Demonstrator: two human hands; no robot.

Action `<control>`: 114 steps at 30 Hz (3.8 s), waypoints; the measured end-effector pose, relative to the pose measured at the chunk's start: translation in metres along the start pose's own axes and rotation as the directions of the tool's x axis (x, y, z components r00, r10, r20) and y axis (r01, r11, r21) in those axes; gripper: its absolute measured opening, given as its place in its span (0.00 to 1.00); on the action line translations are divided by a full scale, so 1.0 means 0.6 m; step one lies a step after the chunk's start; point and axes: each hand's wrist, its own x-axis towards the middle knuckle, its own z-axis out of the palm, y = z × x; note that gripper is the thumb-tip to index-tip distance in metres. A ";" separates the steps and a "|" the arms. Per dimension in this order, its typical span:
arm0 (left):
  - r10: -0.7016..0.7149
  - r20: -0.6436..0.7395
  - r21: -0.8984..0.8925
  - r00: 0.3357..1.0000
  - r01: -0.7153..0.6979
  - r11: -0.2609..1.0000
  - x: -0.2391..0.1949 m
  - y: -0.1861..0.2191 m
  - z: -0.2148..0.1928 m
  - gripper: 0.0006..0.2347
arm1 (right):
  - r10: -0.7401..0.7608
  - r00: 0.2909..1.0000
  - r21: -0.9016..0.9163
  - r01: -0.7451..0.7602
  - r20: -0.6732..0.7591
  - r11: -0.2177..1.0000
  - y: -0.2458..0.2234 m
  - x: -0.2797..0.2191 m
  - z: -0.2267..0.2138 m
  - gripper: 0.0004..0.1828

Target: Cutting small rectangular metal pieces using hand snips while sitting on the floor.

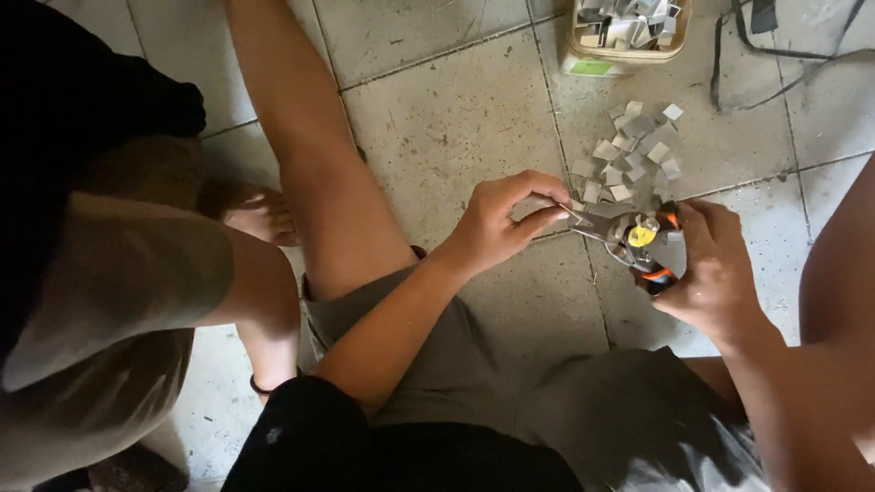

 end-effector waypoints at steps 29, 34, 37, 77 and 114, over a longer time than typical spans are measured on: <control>-0.281 -0.080 0.070 0.956 0.287 0.955 -0.005 -0.085 0.020 0.07 | 0.379 0.915 0.145 -0.398 0.138 0.906 0.089 -0.053 0.031 0.25; -0.251 -0.154 -0.001 0.956 0.253 0.967 0.004 -0.122 0.033 0.07 | 0.393 0.909 0.141 -0.411 0.140 0.900 0.135 -0.075 0.057 0.25; -0.141 -0.171 0.103 0.975 0.160 0.982 0.063 -0.128 0.026 0.09 | 0.299 0.954 -0.025 -0.300 -0.035 0.954 0.147 -0.083 0.066 0.42; -0.104 -0.015 0.195 0.994 0.105 0.975 0.044 0.002 0.069 0.10 | 0.441 0.882 0.235 -0.470 0.168 0.851 0.068 -0.045 -0.043 0.48; 0.091 -0.160 0.606 0.983 0.025 0.795 0.279 -0.135 0.023 0.15 | 0.332 0.926 0.119 -0.315 -0.178 0.942 0.091 -0.039 -0.033 0.33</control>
